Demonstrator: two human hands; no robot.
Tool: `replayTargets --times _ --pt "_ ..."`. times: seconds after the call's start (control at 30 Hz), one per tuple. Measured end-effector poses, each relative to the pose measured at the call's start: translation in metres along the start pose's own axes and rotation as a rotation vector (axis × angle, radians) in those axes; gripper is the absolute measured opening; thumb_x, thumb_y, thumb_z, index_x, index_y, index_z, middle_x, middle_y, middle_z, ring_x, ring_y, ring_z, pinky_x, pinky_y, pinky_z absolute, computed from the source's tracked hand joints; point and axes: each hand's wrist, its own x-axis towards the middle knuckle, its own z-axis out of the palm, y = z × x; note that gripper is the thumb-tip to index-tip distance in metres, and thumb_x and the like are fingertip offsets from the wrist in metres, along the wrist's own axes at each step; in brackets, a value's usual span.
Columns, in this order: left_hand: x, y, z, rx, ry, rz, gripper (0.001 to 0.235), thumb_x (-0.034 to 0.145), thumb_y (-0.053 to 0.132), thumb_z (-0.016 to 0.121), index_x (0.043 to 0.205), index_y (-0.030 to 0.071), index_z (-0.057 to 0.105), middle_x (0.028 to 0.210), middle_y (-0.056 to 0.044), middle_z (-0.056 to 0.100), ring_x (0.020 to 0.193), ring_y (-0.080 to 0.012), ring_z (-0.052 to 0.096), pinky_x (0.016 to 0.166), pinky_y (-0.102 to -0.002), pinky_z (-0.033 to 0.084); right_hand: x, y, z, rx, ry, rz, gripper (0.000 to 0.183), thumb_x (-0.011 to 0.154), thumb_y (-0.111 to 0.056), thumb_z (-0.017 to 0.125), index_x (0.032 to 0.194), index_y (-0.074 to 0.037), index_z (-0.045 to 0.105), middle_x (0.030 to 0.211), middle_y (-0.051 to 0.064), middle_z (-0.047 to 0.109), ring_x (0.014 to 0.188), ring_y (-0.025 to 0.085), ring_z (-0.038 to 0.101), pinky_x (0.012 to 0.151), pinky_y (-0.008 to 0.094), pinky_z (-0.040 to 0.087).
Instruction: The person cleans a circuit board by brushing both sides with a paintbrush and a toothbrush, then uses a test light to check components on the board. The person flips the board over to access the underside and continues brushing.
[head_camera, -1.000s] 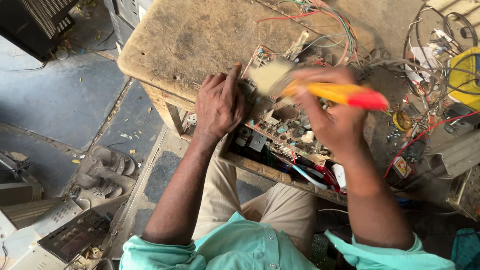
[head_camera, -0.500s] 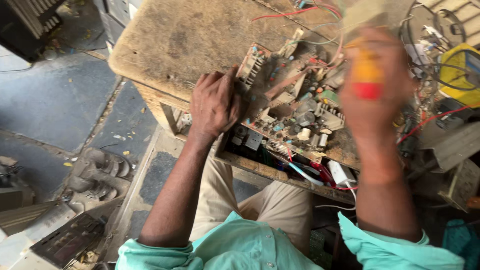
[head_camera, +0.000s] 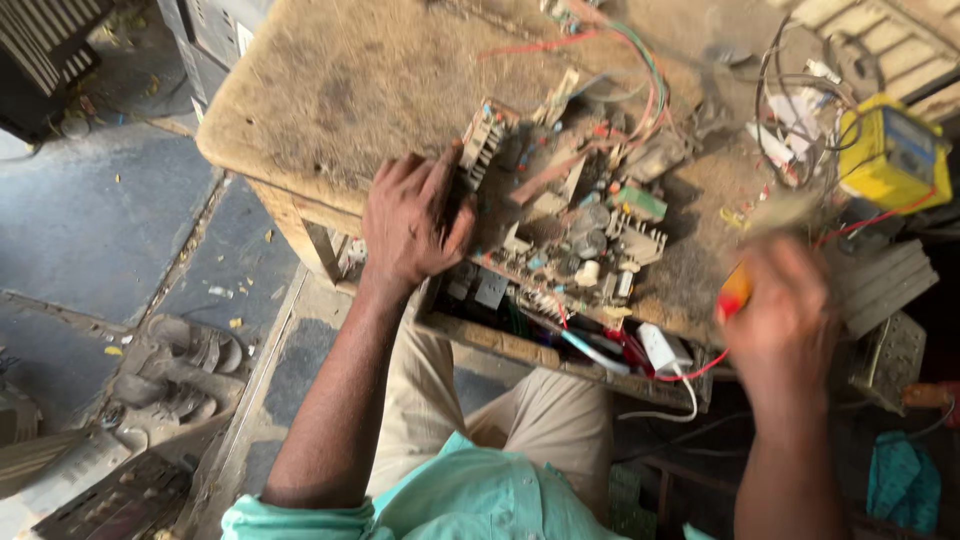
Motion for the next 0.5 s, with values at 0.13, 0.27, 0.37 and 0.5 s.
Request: replayTargets --times 0.13,0.27,0.37,0.5 --pt "0.001 0.000 0.000 0.074 -0.091 -0.053 0.063 0.093 0.031 0.067 0.144 -0.004 0.056 0.091 -0.015 0.066 0.092 -0.0319 0.061 0.089 -0.045 0.047 -0.002 -0.007 0.015 0.182 0.010 -0.092 0.045 0.069 0.017 0.066 0.112 0.003 0.067 0.121 0.018 0.065 0.112 0.038 0.063 0.098 0.045 0.053" --pt "0.002 0.004 -0.001 0.067 -0.119 -0.057 0.067 0.090 0.031 0.069 0.148 -0.001 0.055 0.087 -0.014 0.064 0.091 -0.0316 0.060 0.087 -0.044 0.047 0.021 -0.002 0.031 -0.068 -0.096 -0.053 0.066 0.062 0.009 0.071 0.127 0.000 0.071 0.137 0.018 0.068 0.113 0.038 0.063 0.096 0.048 0.048" --pt "0.001 0.005 -0.003 0.073 -0.073 -0.027 0.067 0.089 0.031 0.071 0.148 0.003 0.055 0.095 -0.013 0.066 0.094 -0.0316 0.061 0.088 -0.043 0.047 0.037 -0.014 0.025 -0.076 0.105 -0.082 0.037 0.094 0.007 0.071 0.131 -0.001 0.069 0.141 0.012 0.070 0.127 0.035 0.059 0.111 0.048 0.044" --pt "0.005 0.006 -0.003 0.112 -0.098 -0.043 0.066 0.088 0.031 0.075 0.146 0.004 0.057 0.093 -0.012 0.065 0.092 -0.0315 0.060 0.085 -0.043 0.047 0.072 -0.048 0.032 0.462 -0.011 -0.340 0.036 0.095 -0.013 0.078 0.129 -0.005 0.070 0.137 0.011 0.067 0.133 0.030 0.058 0.116 0.044 0.042"
